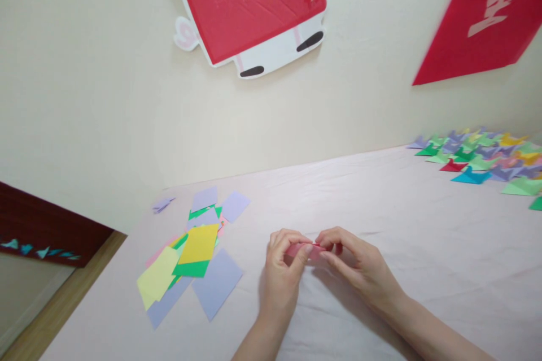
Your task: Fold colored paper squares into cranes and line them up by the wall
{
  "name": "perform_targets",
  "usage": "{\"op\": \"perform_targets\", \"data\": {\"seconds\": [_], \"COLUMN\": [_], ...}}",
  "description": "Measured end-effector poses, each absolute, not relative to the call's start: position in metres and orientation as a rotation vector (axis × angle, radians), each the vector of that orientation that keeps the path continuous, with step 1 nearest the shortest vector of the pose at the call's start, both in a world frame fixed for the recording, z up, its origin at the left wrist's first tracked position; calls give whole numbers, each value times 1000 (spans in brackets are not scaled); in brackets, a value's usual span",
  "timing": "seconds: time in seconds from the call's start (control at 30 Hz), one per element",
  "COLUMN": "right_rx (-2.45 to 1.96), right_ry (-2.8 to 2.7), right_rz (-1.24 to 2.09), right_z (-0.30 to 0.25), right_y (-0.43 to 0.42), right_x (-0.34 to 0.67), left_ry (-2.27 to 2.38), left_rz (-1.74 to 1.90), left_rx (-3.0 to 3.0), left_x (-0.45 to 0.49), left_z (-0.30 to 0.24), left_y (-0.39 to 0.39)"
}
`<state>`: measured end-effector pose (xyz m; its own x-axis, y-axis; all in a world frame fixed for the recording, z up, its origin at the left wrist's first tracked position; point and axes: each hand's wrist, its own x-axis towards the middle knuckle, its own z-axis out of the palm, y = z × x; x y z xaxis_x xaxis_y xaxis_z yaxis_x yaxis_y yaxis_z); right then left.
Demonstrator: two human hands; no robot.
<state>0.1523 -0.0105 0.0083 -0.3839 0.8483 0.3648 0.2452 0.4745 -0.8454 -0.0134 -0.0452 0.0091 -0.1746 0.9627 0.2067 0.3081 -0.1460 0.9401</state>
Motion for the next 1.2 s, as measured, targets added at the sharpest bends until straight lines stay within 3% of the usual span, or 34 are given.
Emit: {"op": "perform_targets", "data": {"seconds": [0.8, 0.9, 1.2], "right_rx": [-1028, -1019, -829], "right_ry": [-1888, -1855, -2136], "right_rz": [900, 810, 195], "right_z": [8, 6, 11], "right_y": [-13, -12, -14], "right_x": [151, 153, 149], "left_ry": [1611, 1725, 1531], "left_rz": [1371, 1481, 1228], "left_rx": [1510, 1419, 1212], "left_x": [-8, -4, 8], "left_z": [11, 14, 10], "left_y": [-48, -52, -57]}}
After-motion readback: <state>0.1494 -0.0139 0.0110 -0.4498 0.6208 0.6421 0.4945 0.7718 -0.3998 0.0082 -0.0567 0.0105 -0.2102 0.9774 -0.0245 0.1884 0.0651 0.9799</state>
